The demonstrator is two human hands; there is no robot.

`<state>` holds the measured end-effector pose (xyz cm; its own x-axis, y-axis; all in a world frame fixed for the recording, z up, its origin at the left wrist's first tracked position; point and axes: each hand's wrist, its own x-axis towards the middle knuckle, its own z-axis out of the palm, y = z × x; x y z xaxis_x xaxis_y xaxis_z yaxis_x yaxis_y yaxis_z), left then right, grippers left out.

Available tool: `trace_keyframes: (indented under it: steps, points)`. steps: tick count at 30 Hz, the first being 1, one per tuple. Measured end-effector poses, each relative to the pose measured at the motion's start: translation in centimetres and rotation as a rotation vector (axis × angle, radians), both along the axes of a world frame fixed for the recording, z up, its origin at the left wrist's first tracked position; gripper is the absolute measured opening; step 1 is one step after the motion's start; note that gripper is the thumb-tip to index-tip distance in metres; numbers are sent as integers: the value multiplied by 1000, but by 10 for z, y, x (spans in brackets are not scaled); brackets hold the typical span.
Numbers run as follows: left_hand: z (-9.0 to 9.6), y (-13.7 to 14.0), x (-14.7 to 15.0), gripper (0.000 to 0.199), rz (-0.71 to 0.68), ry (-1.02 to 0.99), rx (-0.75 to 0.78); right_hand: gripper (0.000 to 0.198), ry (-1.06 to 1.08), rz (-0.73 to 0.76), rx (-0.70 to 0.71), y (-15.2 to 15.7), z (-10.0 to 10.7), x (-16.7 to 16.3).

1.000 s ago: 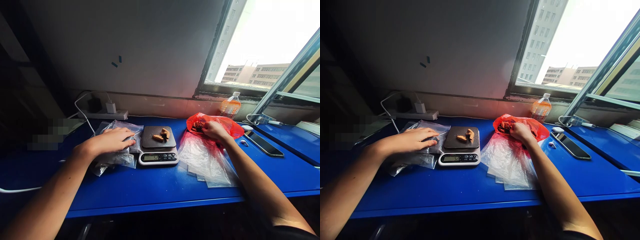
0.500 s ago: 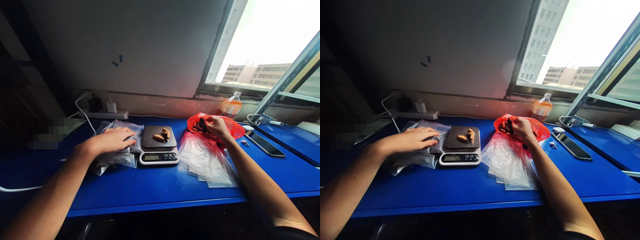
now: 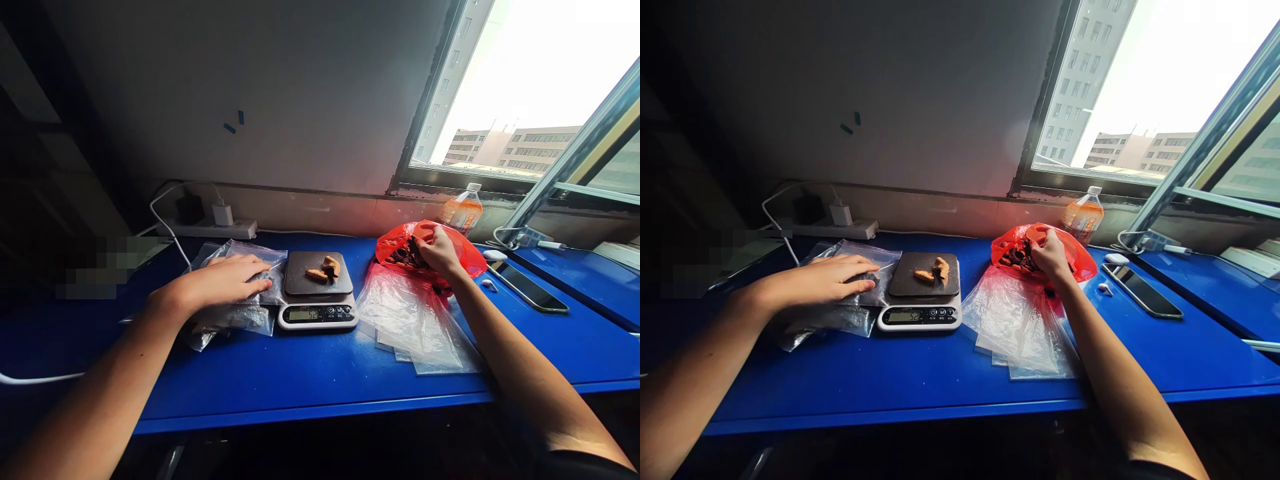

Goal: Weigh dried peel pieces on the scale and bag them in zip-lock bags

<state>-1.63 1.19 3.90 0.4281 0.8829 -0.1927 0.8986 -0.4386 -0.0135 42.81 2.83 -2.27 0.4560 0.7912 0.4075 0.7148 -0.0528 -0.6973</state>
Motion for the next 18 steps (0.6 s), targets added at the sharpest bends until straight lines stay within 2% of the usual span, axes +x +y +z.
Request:
trace_keyframes:
  steps: [5, 8, 13, 15, 18]
  points:
    - [1, 0, 0, 69, -8, 6, -3, 56, 158, 99, -18, -1, 0, 1]
    - [2, -1, 0, 68, -4, 8, -2, 51, 198, 175, -9, -1, 2, 1]
    - [3, -2, 1, 66, -3, -8, 3, 35, 271, 211, -33, -4, 6, 2]
    - [4, -3, 2, 67, 1, 0, -1, 36, 304, 270, -22, -6, 8, 3]
    - [4, -3, 3, 68, 5, 8, -8, 41, 244, 320, -15, -9, 13, 9]
